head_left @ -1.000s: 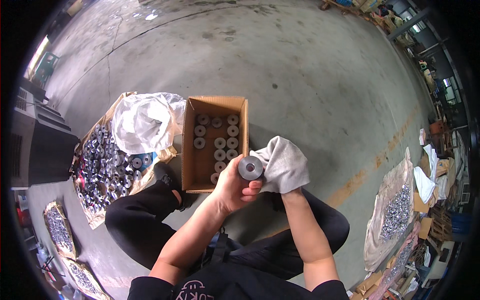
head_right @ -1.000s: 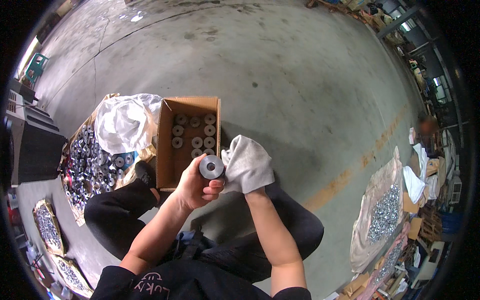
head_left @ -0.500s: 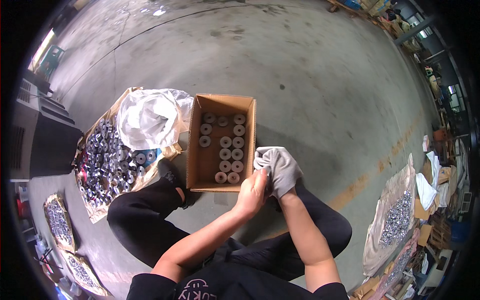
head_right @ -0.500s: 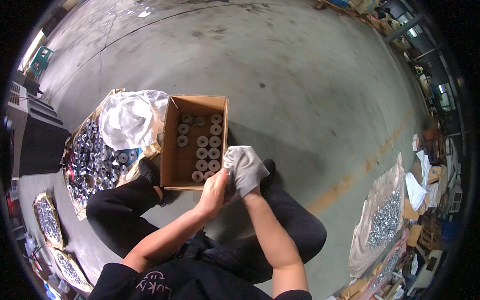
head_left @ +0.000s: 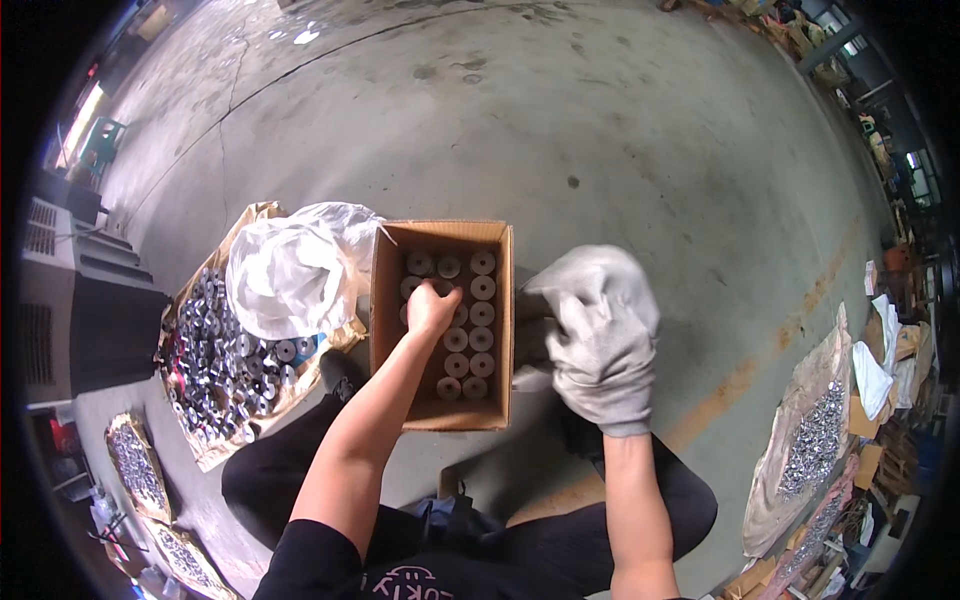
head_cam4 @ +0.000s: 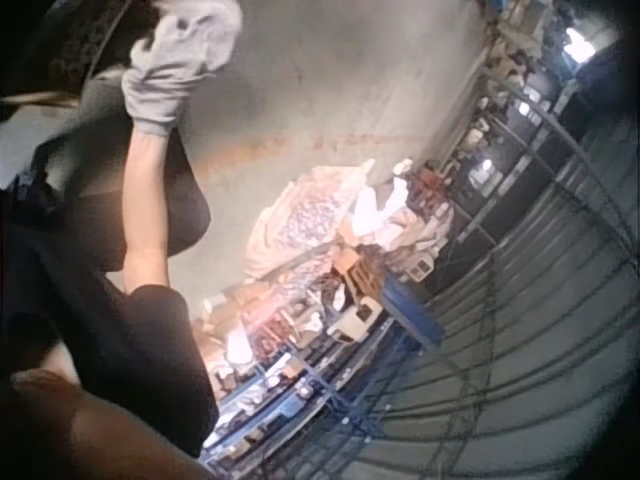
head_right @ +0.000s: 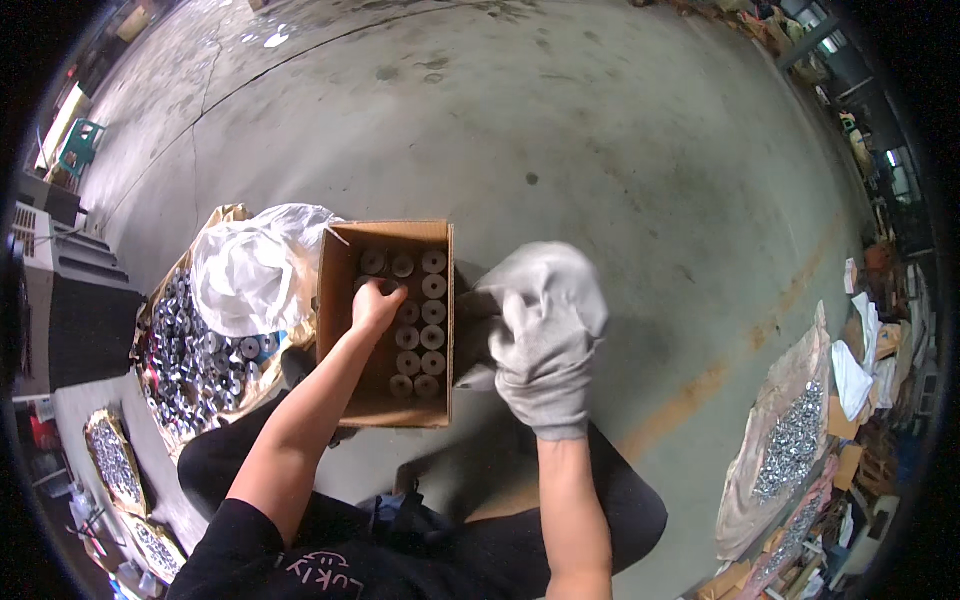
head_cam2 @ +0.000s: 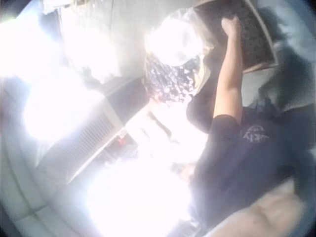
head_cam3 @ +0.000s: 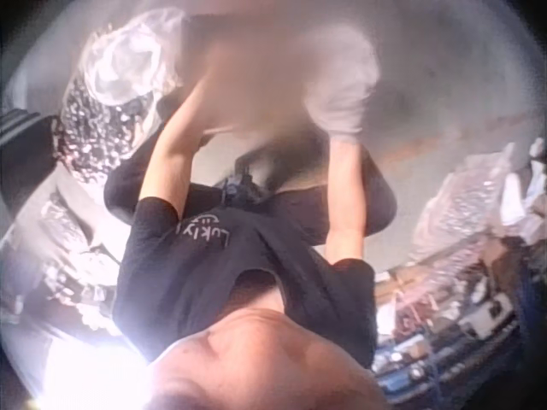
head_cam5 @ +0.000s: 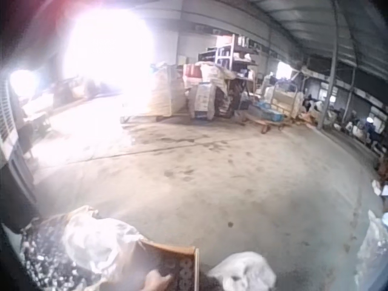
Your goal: The person cleans cylindrical metal parts with a white cloth.
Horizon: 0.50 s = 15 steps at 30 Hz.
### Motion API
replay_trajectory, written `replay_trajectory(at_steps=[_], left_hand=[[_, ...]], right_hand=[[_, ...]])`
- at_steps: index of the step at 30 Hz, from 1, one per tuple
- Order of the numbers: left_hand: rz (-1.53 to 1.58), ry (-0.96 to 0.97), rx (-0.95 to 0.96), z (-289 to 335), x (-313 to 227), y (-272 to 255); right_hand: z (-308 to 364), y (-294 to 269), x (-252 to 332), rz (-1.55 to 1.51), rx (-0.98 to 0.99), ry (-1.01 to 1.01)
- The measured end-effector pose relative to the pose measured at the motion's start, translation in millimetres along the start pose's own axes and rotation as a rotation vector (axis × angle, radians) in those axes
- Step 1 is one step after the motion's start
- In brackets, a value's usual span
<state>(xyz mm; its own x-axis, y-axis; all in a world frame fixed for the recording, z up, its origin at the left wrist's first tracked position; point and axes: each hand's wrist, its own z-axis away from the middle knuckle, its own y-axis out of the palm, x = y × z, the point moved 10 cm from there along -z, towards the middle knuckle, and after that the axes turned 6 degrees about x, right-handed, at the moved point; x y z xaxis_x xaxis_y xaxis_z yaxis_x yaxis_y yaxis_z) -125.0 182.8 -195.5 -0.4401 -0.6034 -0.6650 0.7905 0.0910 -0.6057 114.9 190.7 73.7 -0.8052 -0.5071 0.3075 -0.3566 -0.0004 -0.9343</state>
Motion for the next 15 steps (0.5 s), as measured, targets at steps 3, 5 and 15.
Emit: replay_trajectory(at_steps=[3, 5, 15], left_hand=[[-0.195, -0.088, 0.026, -26.2, 9.5, 30.2], [-0.293, -0.137, 0.070, -46.7, 30.8, 52.9], [-0.413, 0.112, 0.151, -71.9, 23.8, 90.9]], right_hand=[[16.5, 24.6, -41.7, -0.161, 0.093, 0.149], [18.0, 27.4, -58.4, -0.104, 0.253, 0.322], [96.9, 14.9, -10.9, 0.116, 0.246, 0.103]])
